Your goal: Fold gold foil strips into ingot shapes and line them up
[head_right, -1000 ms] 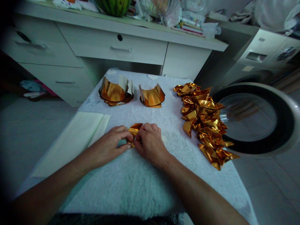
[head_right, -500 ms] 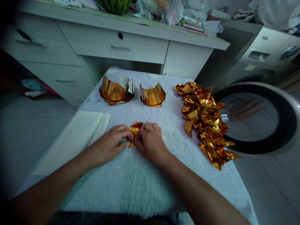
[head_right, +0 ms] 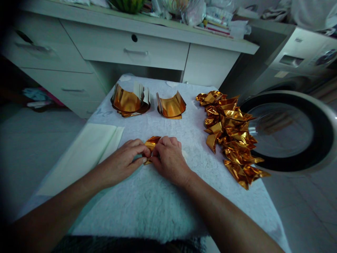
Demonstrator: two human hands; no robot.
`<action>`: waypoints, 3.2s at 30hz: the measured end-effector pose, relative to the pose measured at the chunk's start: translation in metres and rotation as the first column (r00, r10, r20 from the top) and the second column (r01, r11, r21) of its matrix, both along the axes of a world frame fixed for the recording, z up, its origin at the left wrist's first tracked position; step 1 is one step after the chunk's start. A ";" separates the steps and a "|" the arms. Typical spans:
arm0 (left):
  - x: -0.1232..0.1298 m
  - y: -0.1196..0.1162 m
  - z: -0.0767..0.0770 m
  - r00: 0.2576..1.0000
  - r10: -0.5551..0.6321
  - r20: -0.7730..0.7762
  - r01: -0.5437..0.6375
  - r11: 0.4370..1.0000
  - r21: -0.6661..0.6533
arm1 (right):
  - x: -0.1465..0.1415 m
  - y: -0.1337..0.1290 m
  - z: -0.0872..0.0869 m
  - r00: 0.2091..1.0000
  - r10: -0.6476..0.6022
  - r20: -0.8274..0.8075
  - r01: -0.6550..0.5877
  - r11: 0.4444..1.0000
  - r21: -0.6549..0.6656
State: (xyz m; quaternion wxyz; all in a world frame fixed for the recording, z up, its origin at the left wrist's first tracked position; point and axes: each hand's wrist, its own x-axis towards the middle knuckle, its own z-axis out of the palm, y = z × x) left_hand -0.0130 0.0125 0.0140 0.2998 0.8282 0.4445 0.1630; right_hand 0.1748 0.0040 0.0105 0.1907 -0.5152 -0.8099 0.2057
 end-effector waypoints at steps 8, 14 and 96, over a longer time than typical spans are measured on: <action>0.003 -0.002 0.001 0.999 0.035 -0.013 -0.035 0.999 0.005 | 0.000 -0.002 0.002 0.999 -0.012 0.034 0.012 1.000 -0.003; 0.005 -0.003 0.002 0.999 0.052 -0.010 -0.052 0.999 0.004 | -0.002 -0.004 0.005 0.996 -0.016 0.092 0.015 1.000 0.004; 0.007 -0.008 -0.003 0.999 0.053 -0.011 -0.052 0.996 0.077 | 0.014 0.019 0.000 0.999 0.033 -0.030 -0.030 0.995 0.092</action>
